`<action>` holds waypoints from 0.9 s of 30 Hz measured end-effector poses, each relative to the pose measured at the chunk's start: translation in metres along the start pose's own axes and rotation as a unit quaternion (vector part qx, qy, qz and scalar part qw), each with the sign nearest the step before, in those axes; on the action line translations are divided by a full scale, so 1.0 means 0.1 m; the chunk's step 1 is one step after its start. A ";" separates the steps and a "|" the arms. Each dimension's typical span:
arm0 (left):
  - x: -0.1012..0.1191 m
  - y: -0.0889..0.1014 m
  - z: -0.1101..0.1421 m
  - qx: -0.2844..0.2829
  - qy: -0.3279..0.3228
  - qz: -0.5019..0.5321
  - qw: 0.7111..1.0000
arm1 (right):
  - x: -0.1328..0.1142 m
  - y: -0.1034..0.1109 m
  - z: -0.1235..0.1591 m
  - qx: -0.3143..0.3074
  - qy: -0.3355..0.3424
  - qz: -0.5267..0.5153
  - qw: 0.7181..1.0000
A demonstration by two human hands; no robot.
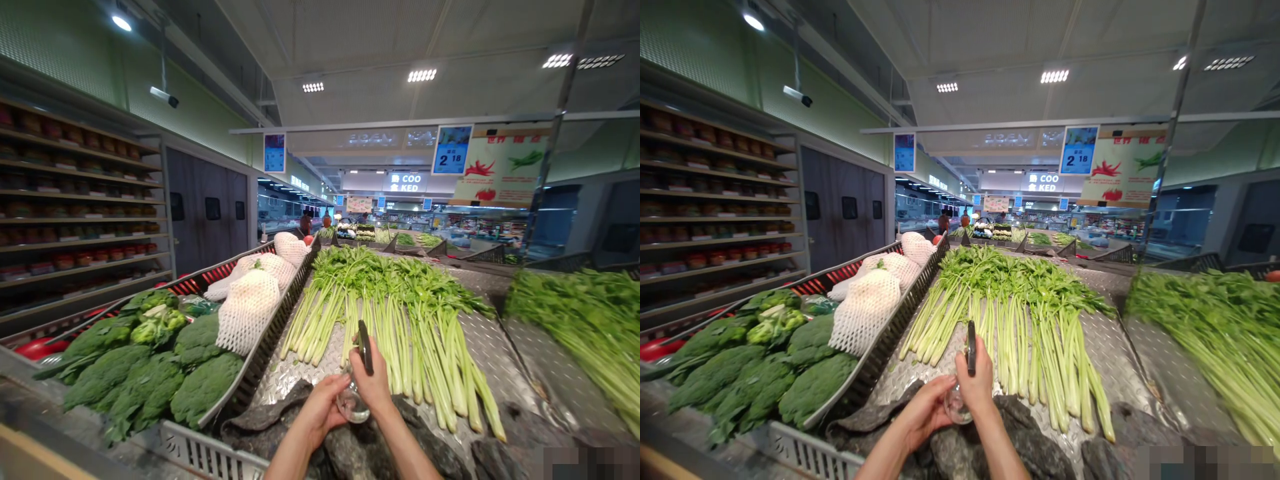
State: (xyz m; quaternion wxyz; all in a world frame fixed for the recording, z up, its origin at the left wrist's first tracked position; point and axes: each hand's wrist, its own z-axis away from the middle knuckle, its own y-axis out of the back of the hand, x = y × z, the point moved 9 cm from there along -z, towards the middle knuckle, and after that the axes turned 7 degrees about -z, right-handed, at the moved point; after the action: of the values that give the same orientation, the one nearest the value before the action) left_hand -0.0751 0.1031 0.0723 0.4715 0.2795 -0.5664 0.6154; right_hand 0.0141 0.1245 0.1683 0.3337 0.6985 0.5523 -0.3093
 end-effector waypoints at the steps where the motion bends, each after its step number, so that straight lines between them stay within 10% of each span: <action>1: -0.01 -0.03 -0.02 0.001 0.001 -0.003 1.000 | -0.01 0.05 -0.01 0.006 0.001 0.003 1.000; 15: -0.14 -0.45 -0.12 -0.022 0.026 -0.075 0.997 | -0.06 0.58 -0.06 0.045 -0.003 0.083 0.996; 27: 0.01 -0.78 -0.07 -0.001 -0.153 -0.269 0.951 | 0.07 1.05 0.00 0.082 -0.030 0.118 0.989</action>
State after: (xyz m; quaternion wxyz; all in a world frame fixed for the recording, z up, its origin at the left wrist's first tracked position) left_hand -0.0042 0.1037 0.1052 0.5274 0.5120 -0.5363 0.4148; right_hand 0.1183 0.1108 0.1754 0.3264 0.7742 0.4281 -0.3327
